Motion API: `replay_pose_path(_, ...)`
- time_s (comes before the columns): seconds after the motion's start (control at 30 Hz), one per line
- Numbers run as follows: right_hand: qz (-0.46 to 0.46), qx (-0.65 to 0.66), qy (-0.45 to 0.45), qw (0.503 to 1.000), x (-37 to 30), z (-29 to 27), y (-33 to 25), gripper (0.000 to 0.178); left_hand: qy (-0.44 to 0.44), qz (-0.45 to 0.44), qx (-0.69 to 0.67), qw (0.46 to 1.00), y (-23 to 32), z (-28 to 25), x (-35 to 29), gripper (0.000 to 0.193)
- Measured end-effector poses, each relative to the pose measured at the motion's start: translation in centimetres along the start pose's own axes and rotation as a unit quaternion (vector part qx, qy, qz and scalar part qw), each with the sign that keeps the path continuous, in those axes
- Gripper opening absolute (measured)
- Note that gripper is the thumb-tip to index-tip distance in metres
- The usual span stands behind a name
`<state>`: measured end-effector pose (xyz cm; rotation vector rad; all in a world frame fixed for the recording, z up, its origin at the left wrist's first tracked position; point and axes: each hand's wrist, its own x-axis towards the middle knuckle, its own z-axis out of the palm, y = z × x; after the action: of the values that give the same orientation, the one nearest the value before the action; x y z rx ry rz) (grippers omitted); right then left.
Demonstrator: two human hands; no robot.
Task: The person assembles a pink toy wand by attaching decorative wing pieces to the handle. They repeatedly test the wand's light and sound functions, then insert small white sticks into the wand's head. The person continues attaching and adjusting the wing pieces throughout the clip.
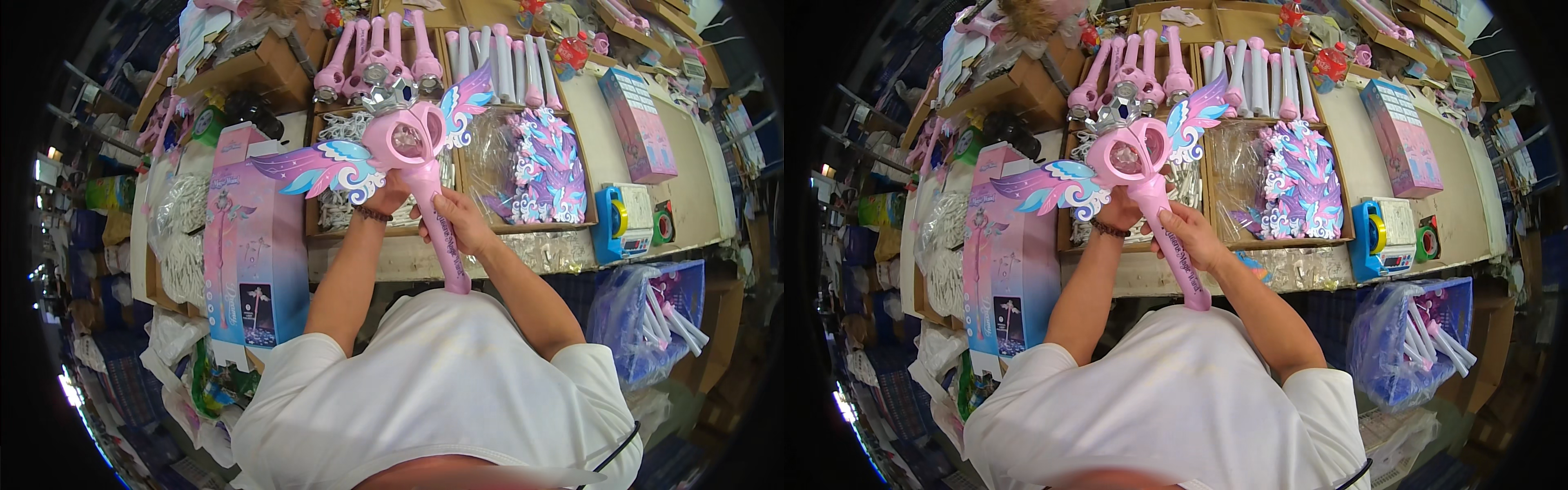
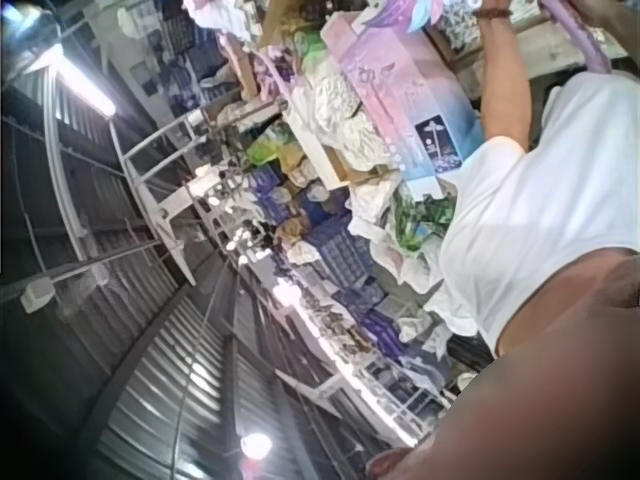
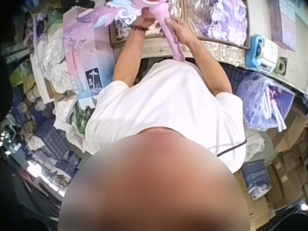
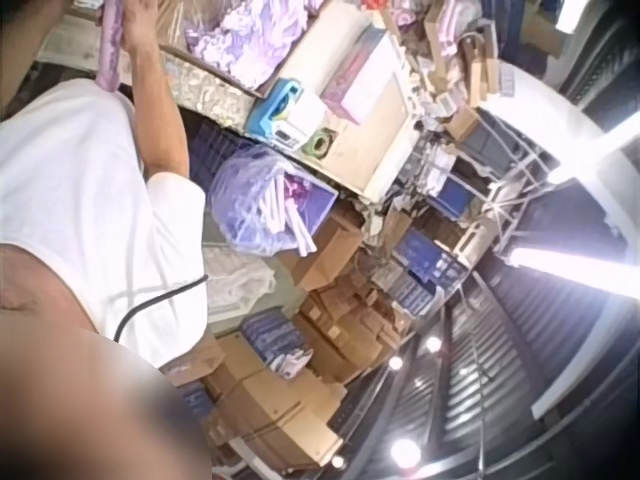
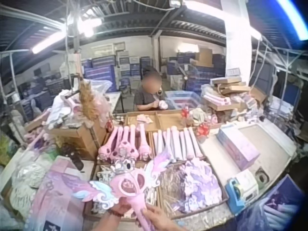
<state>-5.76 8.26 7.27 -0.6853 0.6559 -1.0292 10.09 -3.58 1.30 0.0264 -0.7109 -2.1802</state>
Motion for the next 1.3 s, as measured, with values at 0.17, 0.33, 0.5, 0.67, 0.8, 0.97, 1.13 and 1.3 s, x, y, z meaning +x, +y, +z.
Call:
replay_pose_path(0.17,0.005,0.001,-0.017,1.0,0.0,-0.3,0.2,0.052,0.028,0.054,0.192,0.979,1.2,2.3,1.5,0.075)
replay_pose_path(0.33,-0.008,-0.02,-0.027,0.999,-0.1,-0.3,0.2,0.057,-0.057,0.055,-0.069,0.994,1.7,0.8,2.7,0.074)
replay_pose_path(0.5,-0.013,-0.024,-0.01,1.0,-0.4,-0.2,0.0,0.057,-0.118,0.071,-0.152,0.979,1.2,-0.3,3.2,0.073)
replay_pose_path(0.67,-0.009,0.001,-0.014,1.0,-0.3,-0.4,0.1,0.052,-0.157,0.082,-0.182,0.967,0.8,-1.1,3.2,0.073)
replay_pose_path(0.8,-0.012,0.001,-0.018,1.0,-0.3,-0.4,0.2,0.052,-0.059,0.049,-0.135,0.988,1.0,-0.8,2.5,0.067)
replay_pose_path(0.97,-0.022,0.005,-0.017,1.0,0.1,-0.8,0.4,0.052,-0.007,0.034,-0.055,0.998,0.2,-0.3,1.2,0.063)
replay_pose_path(1.13,-0.025,0.021,-0.038,0.999,0.5,-1.3,1.1,0.056,0.105,0.057,0.448,0.886,-0.7,0.6,0.0,0.036)
replay_pose_path(1.3,-0.012,0.026,-0.037,0.999,0.4,-0.9,1.0,0.058,0.071,0.048,0.384,0.919,0.2,1.0,-0.7,0.037)
